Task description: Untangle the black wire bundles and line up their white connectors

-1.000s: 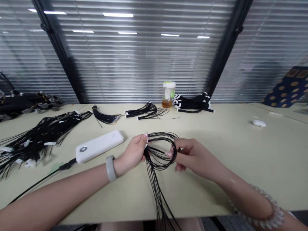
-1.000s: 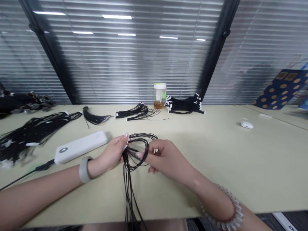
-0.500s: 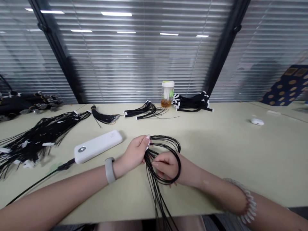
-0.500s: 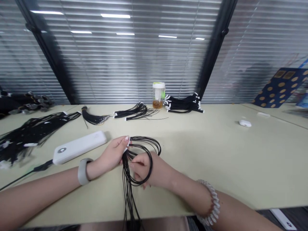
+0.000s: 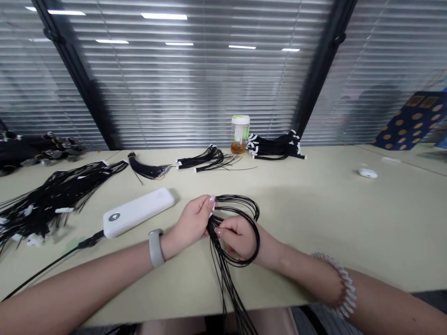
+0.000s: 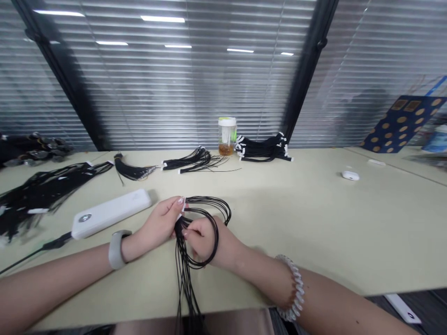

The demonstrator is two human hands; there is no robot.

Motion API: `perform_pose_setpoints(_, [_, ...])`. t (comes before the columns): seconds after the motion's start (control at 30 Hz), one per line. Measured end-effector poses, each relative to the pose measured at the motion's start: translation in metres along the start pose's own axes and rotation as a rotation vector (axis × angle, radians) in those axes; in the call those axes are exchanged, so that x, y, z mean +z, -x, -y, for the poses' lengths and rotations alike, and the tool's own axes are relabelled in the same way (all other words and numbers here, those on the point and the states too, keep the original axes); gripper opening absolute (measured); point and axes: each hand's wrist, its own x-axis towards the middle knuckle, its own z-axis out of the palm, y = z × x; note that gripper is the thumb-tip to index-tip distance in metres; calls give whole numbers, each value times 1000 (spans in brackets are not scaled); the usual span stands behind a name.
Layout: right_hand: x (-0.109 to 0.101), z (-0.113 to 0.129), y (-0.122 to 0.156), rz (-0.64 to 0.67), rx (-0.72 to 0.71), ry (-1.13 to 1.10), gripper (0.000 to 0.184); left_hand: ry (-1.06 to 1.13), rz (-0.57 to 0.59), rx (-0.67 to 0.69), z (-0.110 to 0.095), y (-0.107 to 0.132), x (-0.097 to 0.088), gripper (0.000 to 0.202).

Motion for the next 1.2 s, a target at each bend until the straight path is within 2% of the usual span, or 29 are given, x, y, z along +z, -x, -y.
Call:
perform_pose_setpoints(0.13, [-1,1,-1,-13,-38,64,27,3,3,-9,-1,0,0,35])
perform_pose_setpoints(0.27, [-4,1,0,-38,-17,111,20,2,-4,-25,-1,0,1,35])
perform_pose_setpoints(0.37, [-17,7,2,41,62,155,17,-10,-43,-55,-2,0,1,35])
perform_pose_setpoints(0.43, [-34,13,6,114,62,213,16,-7,-64,-85,-3,0,1,36])
perform_pose_setpoints(0.5, [-55,17,9,11,4,367,16,8,-59,-117,-3,-1,1,37])
perform_pose_setpoints(0.57, [-76,18,12,-126,73,475,16,28,-53,-149,-3,-2,1,36])
perform_pose_setpoints(0.67, [-97,18,16,-426,118,488,17,52,-59,-165,0,-3,2,37])
perform_pose_setpoints(0.77, [-101,19,18,-658,10,283,19,60,-59,-158,1,-4,1,39])
perform_pose_setpoints(0.87, [-93,21,18,-735,-137,-16,24,40,-57,-159,0,-3,1,39])
perform_pose_setpoints(0.93, [-84,22,16,-717,-168,-161,28,21,-39,-161,-2,-3,1,39])
perform_pose_setpoints(0.97, [-80,22,14,-656,-153,-216,29,15,-30,-157,-3,-2,1,39])
perform_pose_setpoints(1.07, [-68,17,9,-341,-70,-287,42,12,-13,-133,-5,-2,1,38])
perform_pose_setpoints(1.13, [-62,13,5,-235,-40,-201,32,17,-6,-117,-6,-2,1,38])
perform_pose_setpoints(1.2, [-58,9,3,-246,-42,-21,16,18,2,-113,-6,-2,1,38])
